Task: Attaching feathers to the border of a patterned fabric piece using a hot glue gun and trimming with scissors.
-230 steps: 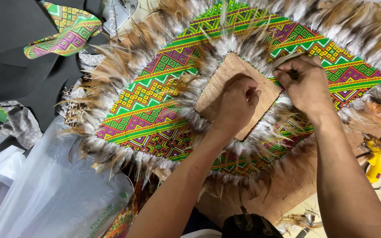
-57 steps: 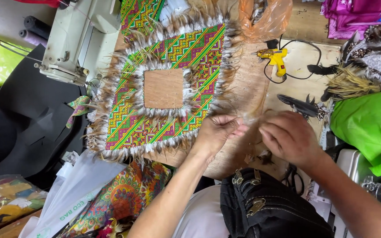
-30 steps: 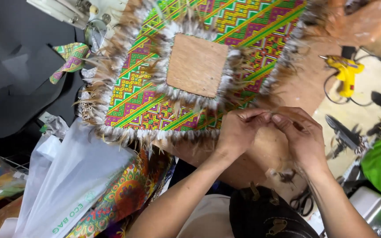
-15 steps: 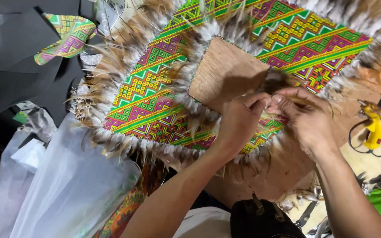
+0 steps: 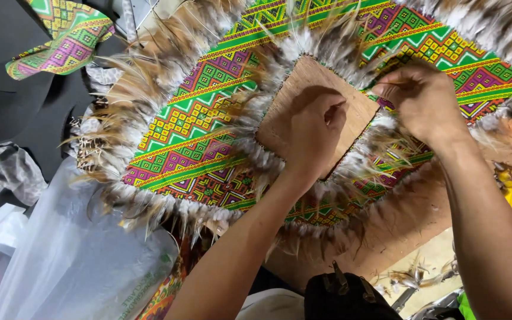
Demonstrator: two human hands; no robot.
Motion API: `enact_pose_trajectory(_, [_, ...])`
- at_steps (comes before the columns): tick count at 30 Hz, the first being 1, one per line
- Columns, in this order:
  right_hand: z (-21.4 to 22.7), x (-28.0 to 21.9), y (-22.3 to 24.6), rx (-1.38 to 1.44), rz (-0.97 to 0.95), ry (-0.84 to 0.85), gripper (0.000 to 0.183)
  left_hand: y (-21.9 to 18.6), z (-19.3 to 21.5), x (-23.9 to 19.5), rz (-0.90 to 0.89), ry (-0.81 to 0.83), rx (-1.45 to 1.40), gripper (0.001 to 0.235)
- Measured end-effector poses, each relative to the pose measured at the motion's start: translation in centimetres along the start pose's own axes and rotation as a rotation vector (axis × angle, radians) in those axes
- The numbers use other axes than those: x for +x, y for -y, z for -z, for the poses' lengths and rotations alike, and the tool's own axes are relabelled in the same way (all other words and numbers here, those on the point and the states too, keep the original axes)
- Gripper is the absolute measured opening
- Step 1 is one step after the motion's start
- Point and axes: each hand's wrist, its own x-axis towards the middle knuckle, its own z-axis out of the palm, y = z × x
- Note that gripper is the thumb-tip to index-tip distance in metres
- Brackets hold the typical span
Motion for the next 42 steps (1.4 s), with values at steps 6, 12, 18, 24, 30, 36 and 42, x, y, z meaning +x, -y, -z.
enact_pose_trajectory(6, [-1.2,1.6,-2.3,-0.084,0.201,-0.056,0.002,-0.8,0.6,-0.1,0.033,0.033,0.031,0.031])
enact_pose_trajectory(12, [-1.5,1.4,-2.4,-0.179,0.282,-0.103,0.006,-0.3,0.3,0.1,0.027,0.021,0.009,0.030])
enact_pose_trajectory(18, [-2.0,1.7,-3.0,-0.175,0.321,-0.138,0.014,0.0,0.3,0.0,0.022,0.033,-0.002,0.031])
enact_pose_trajectory(24, [-0.6,0.9,-0.2,-0.115,0.134,0.034,0.020,0.5,0.1,0.2,0.032,0.049,-0.021,0.031])
enact_pose_trajectory(30, [-1.0,1.7,-2.3,-0.152,0.279,-0.009,0.017,0.7,0.0,0.1,-0.003,0.041,-0.024,0.031])
enact_pose_trajectory(36, [-1.6,2.1,-3.9,-0.153,0.336,-0.099,0.012,0.2,0.4,-0.1,0.014,0.052,-0.026,0.033])
enact_pose_trajectory(42, [-2.8,3.7,-7.0,-0.164,0.392,-0.178,0.019,2.8,-1.8,0.3,-0.186,-0.198,0.175,0.016])
